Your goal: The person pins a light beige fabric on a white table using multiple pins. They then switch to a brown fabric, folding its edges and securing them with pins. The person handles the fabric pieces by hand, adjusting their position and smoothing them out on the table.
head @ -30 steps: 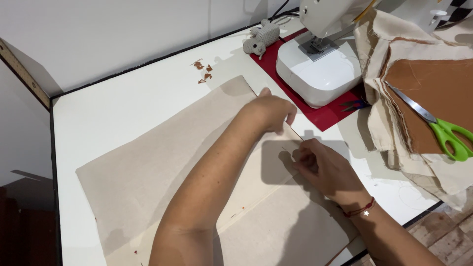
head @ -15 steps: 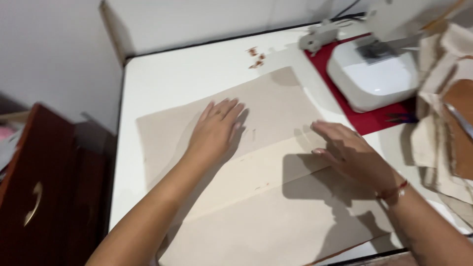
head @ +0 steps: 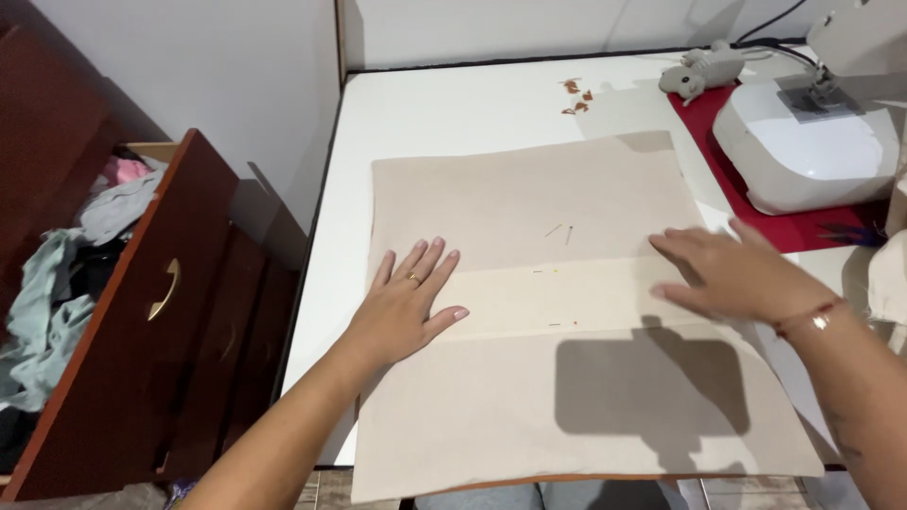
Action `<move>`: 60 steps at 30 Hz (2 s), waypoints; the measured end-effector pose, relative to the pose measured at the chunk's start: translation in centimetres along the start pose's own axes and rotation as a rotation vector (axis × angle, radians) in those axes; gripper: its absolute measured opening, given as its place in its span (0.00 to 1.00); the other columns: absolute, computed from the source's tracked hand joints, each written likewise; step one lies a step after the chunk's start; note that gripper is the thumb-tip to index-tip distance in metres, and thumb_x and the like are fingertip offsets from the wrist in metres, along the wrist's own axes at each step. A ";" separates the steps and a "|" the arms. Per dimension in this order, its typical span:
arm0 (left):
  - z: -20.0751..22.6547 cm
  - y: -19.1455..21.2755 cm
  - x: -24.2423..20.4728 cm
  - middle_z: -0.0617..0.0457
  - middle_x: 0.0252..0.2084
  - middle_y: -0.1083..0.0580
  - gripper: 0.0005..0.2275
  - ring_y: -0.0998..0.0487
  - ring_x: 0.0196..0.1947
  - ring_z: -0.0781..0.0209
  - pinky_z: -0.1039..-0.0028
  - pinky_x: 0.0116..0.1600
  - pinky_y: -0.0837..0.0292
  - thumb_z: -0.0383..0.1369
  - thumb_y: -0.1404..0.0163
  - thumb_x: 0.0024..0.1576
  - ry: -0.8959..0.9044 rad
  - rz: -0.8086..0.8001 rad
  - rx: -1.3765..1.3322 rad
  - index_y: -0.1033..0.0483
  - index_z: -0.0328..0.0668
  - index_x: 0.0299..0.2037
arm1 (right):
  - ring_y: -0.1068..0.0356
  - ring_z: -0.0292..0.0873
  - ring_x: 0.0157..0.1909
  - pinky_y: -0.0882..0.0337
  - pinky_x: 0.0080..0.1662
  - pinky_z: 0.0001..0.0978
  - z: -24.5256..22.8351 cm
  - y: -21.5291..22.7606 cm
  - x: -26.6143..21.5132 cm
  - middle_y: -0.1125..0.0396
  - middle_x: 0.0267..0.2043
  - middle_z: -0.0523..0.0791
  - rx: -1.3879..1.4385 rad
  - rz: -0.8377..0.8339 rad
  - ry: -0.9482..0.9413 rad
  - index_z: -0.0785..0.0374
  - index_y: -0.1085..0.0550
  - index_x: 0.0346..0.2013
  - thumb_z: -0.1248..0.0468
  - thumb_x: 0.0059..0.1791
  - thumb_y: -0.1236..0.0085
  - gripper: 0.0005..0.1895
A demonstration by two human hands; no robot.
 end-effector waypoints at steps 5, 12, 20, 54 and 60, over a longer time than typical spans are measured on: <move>1.4 3.0 0.4 0.51 0.81 0.59 0.34 0.62 0.79 0.51 0.46 0.76 0.73 0.59 0.67 0.63 0.087 -0.224 -0.040 0.57 0.58 0.77 | 0.28 0.44 0.60 0.31 0.61 0.40 -4.9 5.7 3.8 0.27 0.58 0.39 0.403 0.232 0.193 0.45 0.26 0.60 0.54 0.50 0.42 0.23; 1.4 3.9 0.8 0.52 0.81 0.57 0.34 0.60 0.80 0.53 0.42 0.76 0.71 0.60 0.68 0.63 0.153 -0.276 -0.008 0.55 0.61 0.78 | 0.27 0.39 0.57 0.28 0.60 0.34 -4.1 4.8 12.3 0.29 0.50 0.37 0.448 0.117 0.314 0.45 0.20 0.46 0.51 0.44 0.31 0.16; 0.2 3.7 1.6 0.51 0.79 0.50 0.31 0.52 0.78 0.52 0.43 0.77 0.68 0.57 0.62 0.63 0.125 -0.169 -0.099 0.47 0.58 0.76 | 0.26 0.44 0.56 0.27 0.58 0.38 -4.6 4.8 12.8 0.28 0.49 0.43 0.397 0.125 0.339 0.52 0.19 0.42 0.54 0.48 0.36 0.11; 3.5 0.7 -10.3 0.53 0.78 0.49 0.31 0.53 0.77 0.54 0.57 0.74 0.64 0.52 0.57 0.63 -0.073 0.078 0.045 0.48 0.57 0.76 | 0.27 0.47 0.47 0.33 0.53 0.37 -0.3 2.8 2.4 0.25 0.47 0.46 0.482 0.693 0.321 0.60 0.22 0.43 0.66 0.52 0.47 0.08; 3.1 1.2 -10.4 0.57 0.80 0.55 0.34 0.57 0.77 0.61 0.63 0.75 0.69 0.55 0.60 0.62 -0.101 0.067 0.175 0.52 0.60 0.78 | 0.26 0.50 0.46 0.31 0.48 0.45 9.9 -4.0 -5.2 0.23 0.45 0.44 0.334 0.723 -0.150 0.57 0.18 0.45 0.61 0.55 0.45 0.10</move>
Point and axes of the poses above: each hand's wrist, its own x-axis towards the middle knuckle, its own y-axis out of the back of the hand, z = x × y, the point moved 2 cm from there along x, towards the middle knuckle
